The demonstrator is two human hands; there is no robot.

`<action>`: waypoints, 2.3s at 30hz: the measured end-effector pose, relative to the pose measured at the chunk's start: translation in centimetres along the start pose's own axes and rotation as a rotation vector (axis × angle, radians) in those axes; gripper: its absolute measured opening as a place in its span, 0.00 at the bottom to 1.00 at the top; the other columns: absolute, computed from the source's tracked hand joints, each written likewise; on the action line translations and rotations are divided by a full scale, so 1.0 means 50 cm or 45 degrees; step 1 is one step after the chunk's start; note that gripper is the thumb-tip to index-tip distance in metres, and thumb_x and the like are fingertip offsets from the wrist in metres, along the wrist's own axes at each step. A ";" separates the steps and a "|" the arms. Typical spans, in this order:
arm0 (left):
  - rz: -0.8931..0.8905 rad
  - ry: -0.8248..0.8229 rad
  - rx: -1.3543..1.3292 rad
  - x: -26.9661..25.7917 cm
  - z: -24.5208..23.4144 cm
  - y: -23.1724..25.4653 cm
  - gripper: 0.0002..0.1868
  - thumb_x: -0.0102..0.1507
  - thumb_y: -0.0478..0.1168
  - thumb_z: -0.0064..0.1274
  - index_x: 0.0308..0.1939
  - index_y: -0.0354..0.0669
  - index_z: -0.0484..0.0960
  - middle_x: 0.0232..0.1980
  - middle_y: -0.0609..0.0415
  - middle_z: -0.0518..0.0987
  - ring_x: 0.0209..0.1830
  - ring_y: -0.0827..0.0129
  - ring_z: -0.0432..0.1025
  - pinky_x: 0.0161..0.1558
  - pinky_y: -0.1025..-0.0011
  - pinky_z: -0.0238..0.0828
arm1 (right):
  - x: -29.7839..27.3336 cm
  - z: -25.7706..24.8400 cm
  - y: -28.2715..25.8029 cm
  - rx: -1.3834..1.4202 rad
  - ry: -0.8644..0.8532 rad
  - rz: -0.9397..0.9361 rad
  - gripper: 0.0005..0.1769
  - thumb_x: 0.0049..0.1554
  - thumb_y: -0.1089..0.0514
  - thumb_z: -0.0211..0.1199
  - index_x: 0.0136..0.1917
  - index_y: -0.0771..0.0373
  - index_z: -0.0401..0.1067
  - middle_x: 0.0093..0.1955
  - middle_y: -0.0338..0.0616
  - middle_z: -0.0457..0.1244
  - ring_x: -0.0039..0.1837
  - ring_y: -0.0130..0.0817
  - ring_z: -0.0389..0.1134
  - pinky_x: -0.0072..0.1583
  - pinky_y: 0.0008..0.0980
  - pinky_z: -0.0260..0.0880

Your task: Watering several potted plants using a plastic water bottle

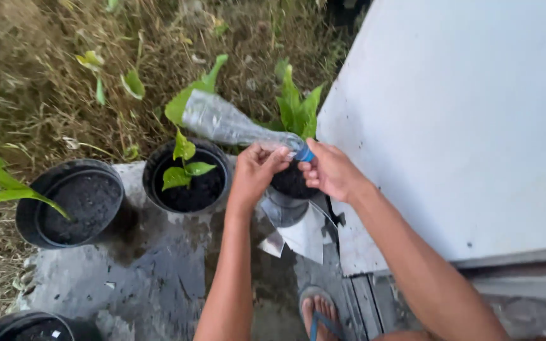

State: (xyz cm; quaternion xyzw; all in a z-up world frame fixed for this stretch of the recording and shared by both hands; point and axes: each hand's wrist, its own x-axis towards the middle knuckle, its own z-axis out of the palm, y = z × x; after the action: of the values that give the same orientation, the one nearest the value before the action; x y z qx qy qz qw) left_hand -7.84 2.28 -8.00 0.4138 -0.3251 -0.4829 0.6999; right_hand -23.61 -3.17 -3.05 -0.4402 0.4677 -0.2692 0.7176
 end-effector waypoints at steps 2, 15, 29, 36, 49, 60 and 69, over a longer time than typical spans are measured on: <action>-0.215 -0.096 -0.038 -0.070 -0.019 0.040 0.23 0.61 0.36 0.65 0.54 0.27 0.72 0.48 0.32 0.82 0.42 0.53 0.82 0.46 0.61 0.83 | -0.031 -0.037 -0.027 -0.248 0.100 -0.036 0.14 0.67 0.42 0.50 0.51 0.53 0.61 0.33 0.36 0.54 0.30 0.24 0.53 0.28 0.19 0.52; -1.029 -0.020 0.267 -0.153 -0.125 -0.392 0.58 0.60 0.48 0.70 0.81 0.38 0.43 0.76 0.20 0.50 0.61 0.27 0.70 0.47 0.43 0.82 | 0.065 -0.246 0.106 -1.329 0.384 0.337 0.16 0.57 0.54 0.59 0.52 0.69 0.71 0.30 0.60 0.67 0.26 0.44 0.69 0.30 0.43 0.77; -0.890 -0.223 0.293 -0.111 -0.085 -0.468 0.42 0.65 0.39 0.62 0.77 0.33 0.55 0.58 0.35 0.76 0.43 0.51 0.80 0.39 0.44 0.85 | 0.092 -0.241 0.164 -2.043 0.370 -0.215 0.24 0.55 0.70 0.56 0.60 0.53 0.79 0.55 0.60 0.65 0.55 0.66 0.73 0.56 0.59 0.76; -0.819 -0.263 0.400 -0.097 -0.055 -0.433 0.39 0.63 0.41 0.64 0.73 0.33 0.63 0.58 0.34 0.77 0.43 0.51 0.80 0.34 0.52 0.87 | 0.049 -0.214 0.121 -2.041 0.355 -0.277 0.25 0.55 0.71 0.55 0.64 0.59 0.76 0.55 0.58 0.63 0.56 0.67 0.71 0.57 0.62 0.74; -0.350 -0.319 1.291 -0.050 -0.088 -0.265 0.30 0.61 0.57 0.61 0.63 0.49 0.79 0.48 0.51 0.87 0.54 0.51 0.80 0.57 0.52 0.77 | 0.040 -0.094 0.147 -2.174 0.351 -0.511 0.15 0.58 0.47 0.60 0.57 0.50 0.75 0.58 0.42 0.63 0.60 0.51 0.62 0.54 0.54 0.72; 0.271 0.045 2.445 -0.198 -0.151 -0.005 0.42 0.67 0.63 0.39 0.79 0.43 0.57 0.83 0.43 0.49 0.83 0.41 0.38 0.78 0.41 0.31 | -0.005 0.074 0.167 -2.121 -0.248 -1.130 0.40 0.67 0.31 0.37 0.84 0.52 0.48 0.81 0.60 0.47 0.80 0.67 0.47 0.75 0.65 0.48; 0.718 0.694 2.678 -0.189 -0.280 0.096 0.34 0.69 0.61 0.42 0.73 0.46 0.69 0.57 0.49 0.70 0.53 0.55 0.64 0.56 0.58 0.55 | 0.106 0.212 0.163 -1.799 -0.139 -1.876 0.28 0.67 0.35 0.46 0.70 0.50 0.71 0.64 0.41 0.66 0.71 0.48 0.63 0.72 0.57 0.55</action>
State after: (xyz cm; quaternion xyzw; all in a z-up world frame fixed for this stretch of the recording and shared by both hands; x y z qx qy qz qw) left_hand 3.02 15.84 -10.48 0.8025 -0.4892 0.3140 0.1345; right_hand -11.98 0.41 -10.70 -0.9526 0.0992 -0.2860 -0.0296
